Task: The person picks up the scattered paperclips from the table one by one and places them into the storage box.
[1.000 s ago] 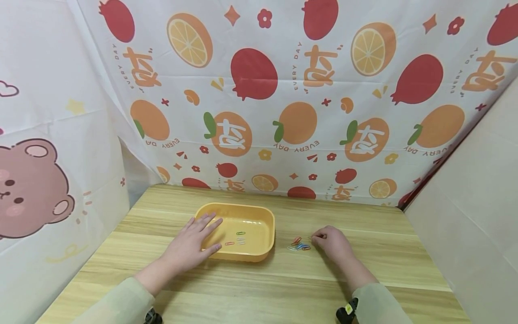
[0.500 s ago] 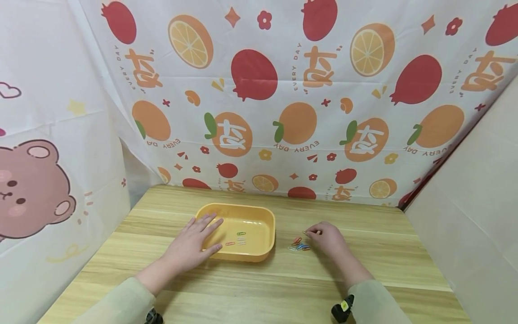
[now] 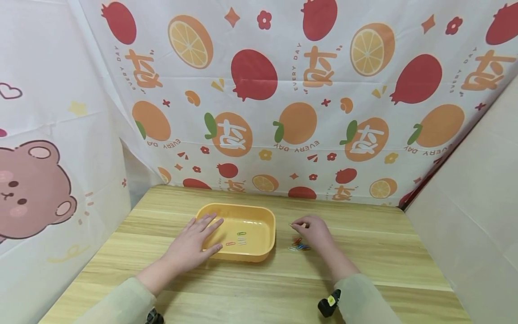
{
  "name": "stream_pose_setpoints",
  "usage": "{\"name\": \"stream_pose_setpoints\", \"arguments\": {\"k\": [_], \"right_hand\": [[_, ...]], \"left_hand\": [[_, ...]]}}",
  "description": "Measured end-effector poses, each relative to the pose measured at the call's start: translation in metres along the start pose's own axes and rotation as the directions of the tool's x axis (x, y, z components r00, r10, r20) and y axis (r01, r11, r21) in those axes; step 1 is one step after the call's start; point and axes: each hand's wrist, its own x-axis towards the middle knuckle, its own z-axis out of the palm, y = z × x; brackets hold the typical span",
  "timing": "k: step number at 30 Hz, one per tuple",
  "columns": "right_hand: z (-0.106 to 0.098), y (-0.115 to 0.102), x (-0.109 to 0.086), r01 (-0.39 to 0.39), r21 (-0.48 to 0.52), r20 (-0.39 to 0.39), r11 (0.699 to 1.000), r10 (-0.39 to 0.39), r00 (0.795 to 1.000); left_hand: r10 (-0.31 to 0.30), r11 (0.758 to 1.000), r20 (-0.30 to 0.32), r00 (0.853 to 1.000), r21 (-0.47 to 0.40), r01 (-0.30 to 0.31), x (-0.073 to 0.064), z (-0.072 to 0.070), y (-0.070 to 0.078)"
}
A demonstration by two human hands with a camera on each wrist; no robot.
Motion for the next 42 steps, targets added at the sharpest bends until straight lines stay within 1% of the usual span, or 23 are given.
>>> {"name": "stream_pose_setpoints", "arguments": {"k": [4,10,14,18,20,26,32,38,42], "right_hand": [[0.007,-0.016,0.005,0.013,0.04,0.017,0.999,-0.014,1.0],[0.018,-0.041,0.009,0.03,0.109,0.029,0.994,-0.033,0.999],[0.025,-0.056,0.012,0.06,0.113,0.024,0.992,-0.063,0.998],[0.032,-0.068,0.014,0.074,0.115,0.027,0.991,-0.077,0.997],[0.037,-0.075,0.016,0.077,0.127,0.039,0.989,-0.082,0.996],[0.053,-0.096,0.021,0.104,0.113,0.08,0.988,-0.114,0.99],[0.068,-0.111,0.024,0.151,0.127,0.118,0.98,-0.166,0.979],[0.077,-0.118,0.025,0.13,0.152,0.139,0.98,-0.152,0.979],[0.08,-0.121,0.025,0.156,0.15,0.141,0.976,-0.177,0.974]], "left_hand": [[-0.003,1.0,0.003,1.0,-0.009,0.003,-0.001,-0.001,0.0],[-0.005,1.0,0.011,1.0,0.0,0.005,-0.001,-0.001,0.0],[-0.001,1.0,0.0,1.0,-0.002,0.001,-0.001,0.0,0.001],[0.001,1.0,-0.006,1.0,-0.004,-0.001,-0.001,0.001,0.002],[0.0,1.0,-0.005,1.0,-0.003,0.0,-0.001,0.001,0.002],[-0.007,1.0,-0.004,1.0,-0.007,0.007,-0.001,0.001,0.001],[-0.009,1.0,0.003,1.0,-0.003,0.009,-0.002,0.001,0.0],[-0.017,1.0,0.006,1.0,-0.017,0.017,-0.003,-0.001,0.001],[-0.018,1.0,0.004,1.0,-0.023,0.018,-0.002,-0.002,0.002]]}}
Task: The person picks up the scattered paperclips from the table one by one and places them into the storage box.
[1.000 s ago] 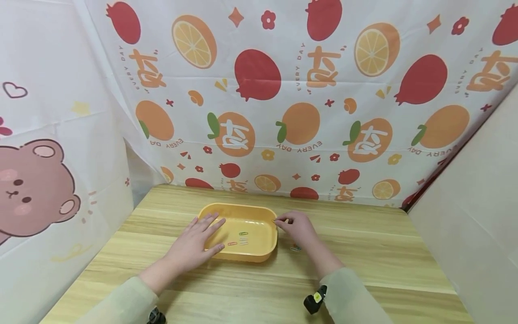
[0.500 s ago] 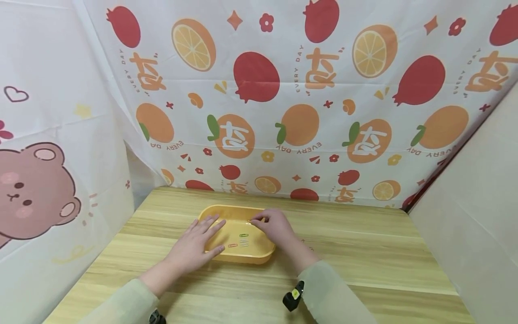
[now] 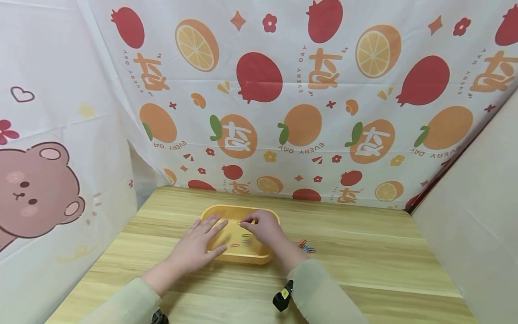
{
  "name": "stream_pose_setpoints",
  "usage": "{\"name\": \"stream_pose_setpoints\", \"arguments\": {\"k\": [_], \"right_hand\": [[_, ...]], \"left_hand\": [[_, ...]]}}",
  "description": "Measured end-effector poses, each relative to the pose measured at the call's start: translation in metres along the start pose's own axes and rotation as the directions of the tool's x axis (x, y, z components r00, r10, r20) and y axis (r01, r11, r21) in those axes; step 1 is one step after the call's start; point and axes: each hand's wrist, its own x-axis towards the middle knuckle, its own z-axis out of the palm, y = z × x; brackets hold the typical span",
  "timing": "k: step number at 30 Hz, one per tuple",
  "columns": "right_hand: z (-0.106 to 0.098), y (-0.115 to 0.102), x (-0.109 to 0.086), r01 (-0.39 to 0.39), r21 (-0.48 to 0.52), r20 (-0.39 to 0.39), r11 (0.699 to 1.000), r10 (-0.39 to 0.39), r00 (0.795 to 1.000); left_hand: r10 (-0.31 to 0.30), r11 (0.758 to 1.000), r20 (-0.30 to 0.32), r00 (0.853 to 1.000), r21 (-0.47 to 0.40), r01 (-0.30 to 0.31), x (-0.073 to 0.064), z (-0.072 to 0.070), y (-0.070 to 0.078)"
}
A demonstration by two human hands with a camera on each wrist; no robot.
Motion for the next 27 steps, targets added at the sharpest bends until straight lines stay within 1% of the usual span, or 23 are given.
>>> {"name": "stream_pose_setpoints", "arguments": {"k": [2,6,8,10,13,17,22,27], "right_hand": [[0.002,-0.001,0.001,0.023,-0.015,0.008,1.0,-0.022,1.0],[0.006,-0.002,0.003,0.062,-0.089,0.035,0.994,-0.059,0.998],[0.009,-0.003,0.004,0.062,-0.121,0.057,0.991,-0.056,0.997],[0.012,-0.004,0.005,0.059,-0.145,0.08,0.988,-0.048,0.996],[0.018,-0.005,0.005,0.027,-0.176,0.111,0.984,-0.008,0.994],[0.026,-0.004,0.007,0.012,-0.23,0.138,0.973,0.02,0.99],[0.035,-0.003,0.009,-0.015,-0.309,0.147,0.951,0.063,0.987],[0.039,-0.003,0.01,-0.019,-0.355,0.145,0.934,0.075,0.987]], "left_hand": [[-0.003,1.0,0.003,1.0,0.006,0.003,0.0,0.0,0.0],[-0.003,1.0,0.007,1.0,0.012,0.003,0.0,0.001,-0.001],[0.001,1.0,0.004,1.0,0.015,-0.001,0.0,0.001,-0.001],[0.005,1.0,0.0,1.0,0.017,-0.005,0.0,0.001,-0.001],[0.008,1.0,-0.001,1.0,0.019,-0.008,0.0,0.001,-0.001],[0.005,1.0,0.006,1.0,0.018,-0.005,0.0,0.002,-0.002],[0.007,1.0,0.002,1.0,0.023,-0.007,0.001,0.003,-0.003],[0.012,1.0,-0.006,1.0,0.024,-0.012,0.001,0.004,-0.003]]}}
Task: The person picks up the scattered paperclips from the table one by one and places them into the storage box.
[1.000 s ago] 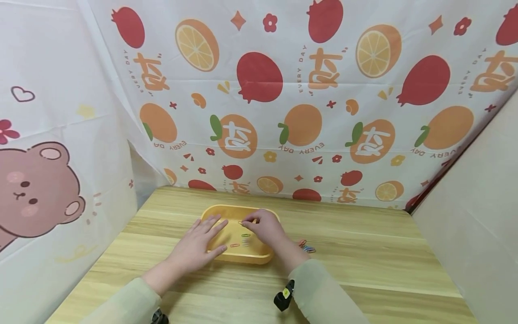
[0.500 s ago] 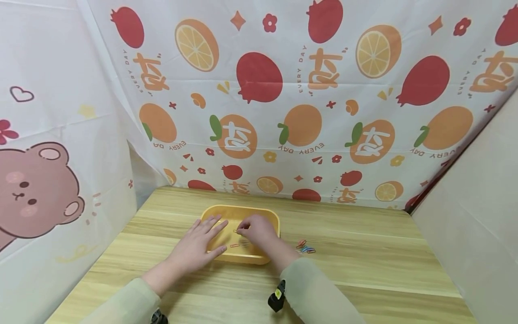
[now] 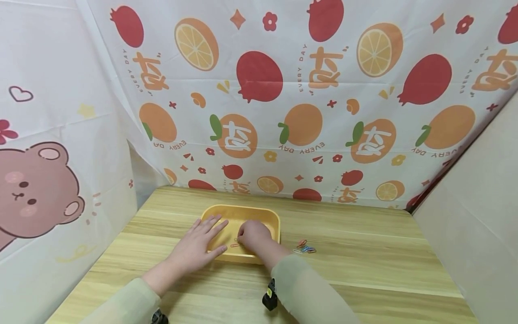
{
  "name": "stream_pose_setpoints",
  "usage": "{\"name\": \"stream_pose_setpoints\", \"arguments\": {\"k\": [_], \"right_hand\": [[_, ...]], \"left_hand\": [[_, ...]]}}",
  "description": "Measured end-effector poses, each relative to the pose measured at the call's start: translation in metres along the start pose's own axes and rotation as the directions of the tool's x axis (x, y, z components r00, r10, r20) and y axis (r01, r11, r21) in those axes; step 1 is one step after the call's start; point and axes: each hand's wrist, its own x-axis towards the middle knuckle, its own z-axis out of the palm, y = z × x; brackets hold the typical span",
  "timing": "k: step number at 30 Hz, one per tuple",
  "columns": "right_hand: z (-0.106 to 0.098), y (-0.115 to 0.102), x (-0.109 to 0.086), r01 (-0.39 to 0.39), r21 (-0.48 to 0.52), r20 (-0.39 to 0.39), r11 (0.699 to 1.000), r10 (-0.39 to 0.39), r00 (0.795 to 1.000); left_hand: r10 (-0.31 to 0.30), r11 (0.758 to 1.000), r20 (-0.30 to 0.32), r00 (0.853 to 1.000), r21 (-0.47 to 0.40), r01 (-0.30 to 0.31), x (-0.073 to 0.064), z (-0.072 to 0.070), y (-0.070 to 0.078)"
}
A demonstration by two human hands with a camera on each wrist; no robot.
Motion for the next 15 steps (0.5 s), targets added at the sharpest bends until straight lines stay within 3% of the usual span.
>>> {"name": "stream_pose_setpoints", "arguments": {"k": [15], "right_hand": [[0.0006,-0.0038,-0.0001,-0.005,-0.031,0.008,1.0,0.006,1.0]], "left_hand": [[0.006,1.0,-0.011,1.0,-0.012,-0.006,0.0004,-0.0022,0.0018]]}}
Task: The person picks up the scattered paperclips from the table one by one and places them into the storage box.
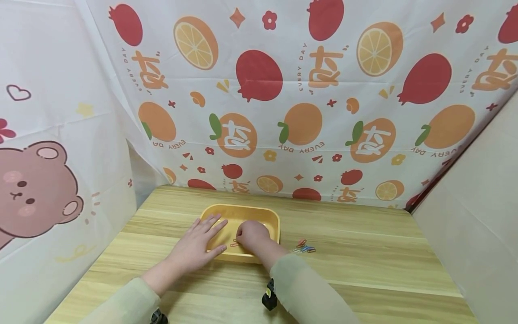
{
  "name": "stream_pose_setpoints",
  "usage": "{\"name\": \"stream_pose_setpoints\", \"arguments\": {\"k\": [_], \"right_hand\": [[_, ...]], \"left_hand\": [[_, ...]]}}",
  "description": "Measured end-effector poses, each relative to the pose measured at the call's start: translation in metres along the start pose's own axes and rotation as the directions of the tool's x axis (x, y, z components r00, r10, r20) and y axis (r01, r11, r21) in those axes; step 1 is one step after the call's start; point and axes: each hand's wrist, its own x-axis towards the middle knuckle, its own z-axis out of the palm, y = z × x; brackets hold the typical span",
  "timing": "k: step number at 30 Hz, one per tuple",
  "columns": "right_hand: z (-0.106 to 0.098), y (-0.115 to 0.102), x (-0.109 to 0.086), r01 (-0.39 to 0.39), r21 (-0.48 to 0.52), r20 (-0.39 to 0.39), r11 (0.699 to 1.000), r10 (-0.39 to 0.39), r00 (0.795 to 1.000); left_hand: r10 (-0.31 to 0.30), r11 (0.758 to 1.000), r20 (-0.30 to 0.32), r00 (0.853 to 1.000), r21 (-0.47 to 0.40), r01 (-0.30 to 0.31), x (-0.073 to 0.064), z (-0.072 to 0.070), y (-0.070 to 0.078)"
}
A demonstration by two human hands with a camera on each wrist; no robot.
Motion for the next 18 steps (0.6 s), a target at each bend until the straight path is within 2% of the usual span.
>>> {"name": "stream_pose_setpoints", "arguments": {"k": [9,18], "right_hand": [[-0.005,0.0009,-0.0024,0.007,0.035,-0.017,0.999,-0.006,1.0],[-0.0097,0.0062,-0.0058,0.004,0.113,-0.026,0.994,-0.001,1.0]], "left_hand": [[0.021,1.0,-0.027,0.999,0.008,-0.021,0.0012,-0.0003,0.002],[0.002,1.0,-0.003,1.0,-0.006,-0.002,0.0003,-0.004,0.0038]]}}
